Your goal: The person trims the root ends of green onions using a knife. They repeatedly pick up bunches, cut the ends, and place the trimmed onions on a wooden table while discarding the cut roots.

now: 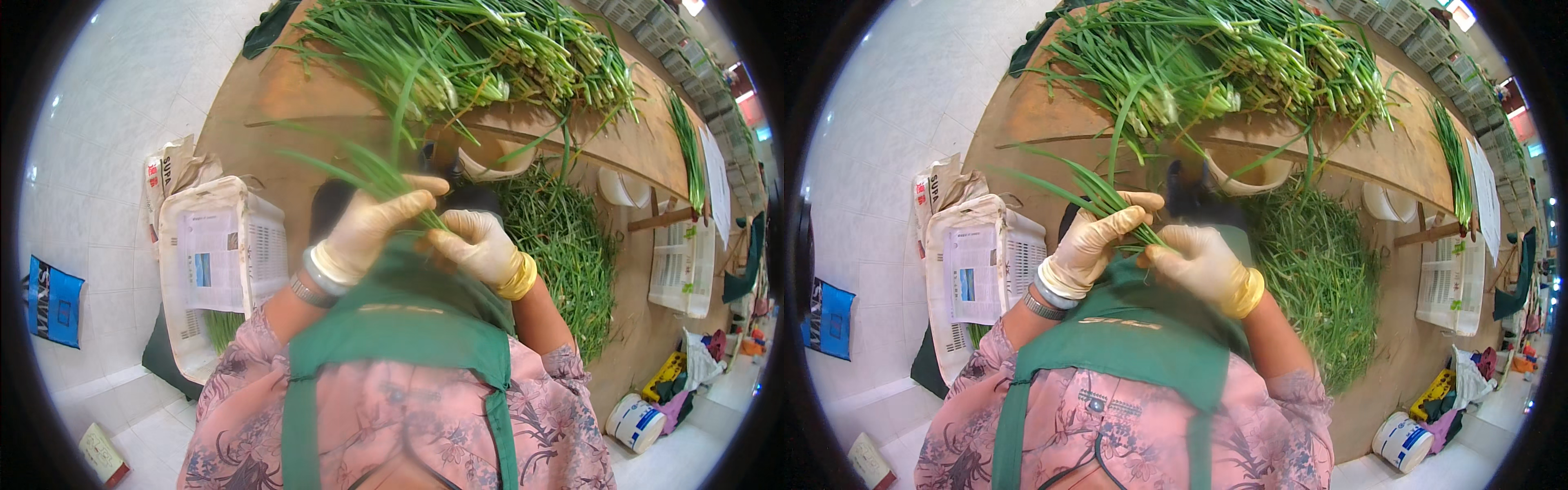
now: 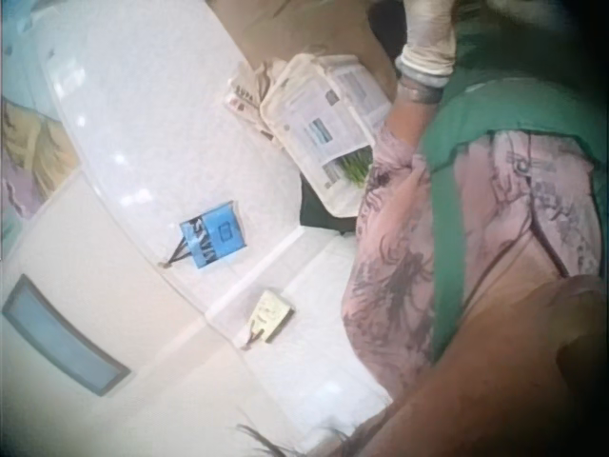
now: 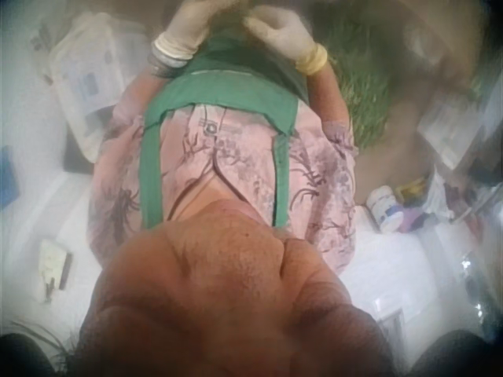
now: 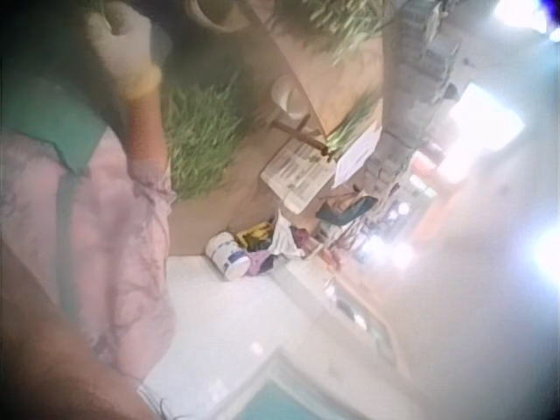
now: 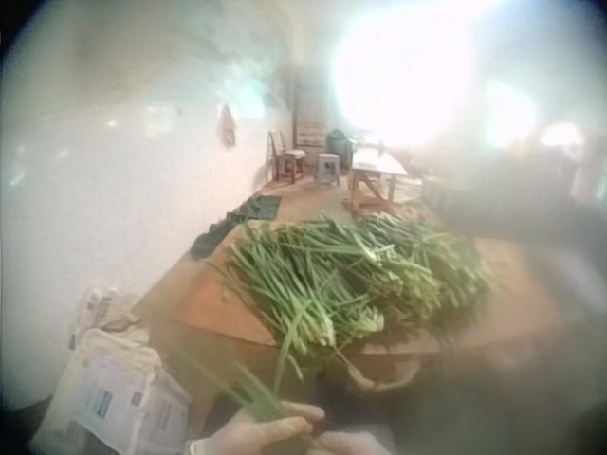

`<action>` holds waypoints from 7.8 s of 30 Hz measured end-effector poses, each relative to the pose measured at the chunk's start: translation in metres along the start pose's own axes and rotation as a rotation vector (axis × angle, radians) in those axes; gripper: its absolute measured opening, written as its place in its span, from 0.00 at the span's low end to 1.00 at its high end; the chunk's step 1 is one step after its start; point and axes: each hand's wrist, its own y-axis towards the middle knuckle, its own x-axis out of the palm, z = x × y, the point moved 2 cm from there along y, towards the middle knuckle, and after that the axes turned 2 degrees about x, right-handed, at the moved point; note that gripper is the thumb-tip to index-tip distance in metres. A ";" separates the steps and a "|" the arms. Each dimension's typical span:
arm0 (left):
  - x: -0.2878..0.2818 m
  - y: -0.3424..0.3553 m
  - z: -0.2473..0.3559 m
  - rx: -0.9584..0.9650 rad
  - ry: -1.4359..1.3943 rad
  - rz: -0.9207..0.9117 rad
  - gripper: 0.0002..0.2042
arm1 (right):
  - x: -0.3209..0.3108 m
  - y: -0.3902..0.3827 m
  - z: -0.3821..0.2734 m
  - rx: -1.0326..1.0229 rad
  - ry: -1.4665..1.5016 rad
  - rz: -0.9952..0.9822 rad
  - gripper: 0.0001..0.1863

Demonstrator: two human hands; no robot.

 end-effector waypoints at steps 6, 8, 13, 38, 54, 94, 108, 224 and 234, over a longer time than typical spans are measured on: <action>0.001 -0.001 -0.017 0.224 0.088 0.196 0.13 | -0.022 -0.047 0.020 0.137 0.034 0.176 0.13; -0.002 -0.003 -0.013 0.281 0.048 0.250 0.12 | -0.041 -0.076 0.021 0.102 -0.152 0.246 0.12; -0.005 -0.008 -0.002 0.235 0.106 0.223 0.11 | -0.142 -0.162 0.122 0.776 -1.084 0.842 0.13; -0.084 -0.008 0.033 0.417 -0.781 0.039 0.17 | 0.000 0.056 -0.071 -0.371 -0.976 0.637 0.09; -0.081 -0.021 -0.036 0.174 -0.255 0.170 0.19 | 0.066 0.045 -0.008 -0.141 -0.620 0.294 0.12; -0.045 -0.038 -0.011 0.028 -0.380 0.061 0.22 | 0.046 0.012 -0.026 -0.219 -0.348 0.588 0.08; -0.024 -0.020 -0.040 -0.022 -0.063 0.145 0.16 | 0.043 0.001 0.020 -0.083 0.463 0.259 0.16; -0.066 -0.037 -0.013 0.165 -0.447 0.161 0.14 | 0.066 0.013 -0.030 -0.337 -0.523 0.138 0.07; -0.085 -0.023 0.027 0.194 -0.905 -0.161 0.17 | -0.036 0.134 -0.106 -0.084 -1.443 0.513 0.18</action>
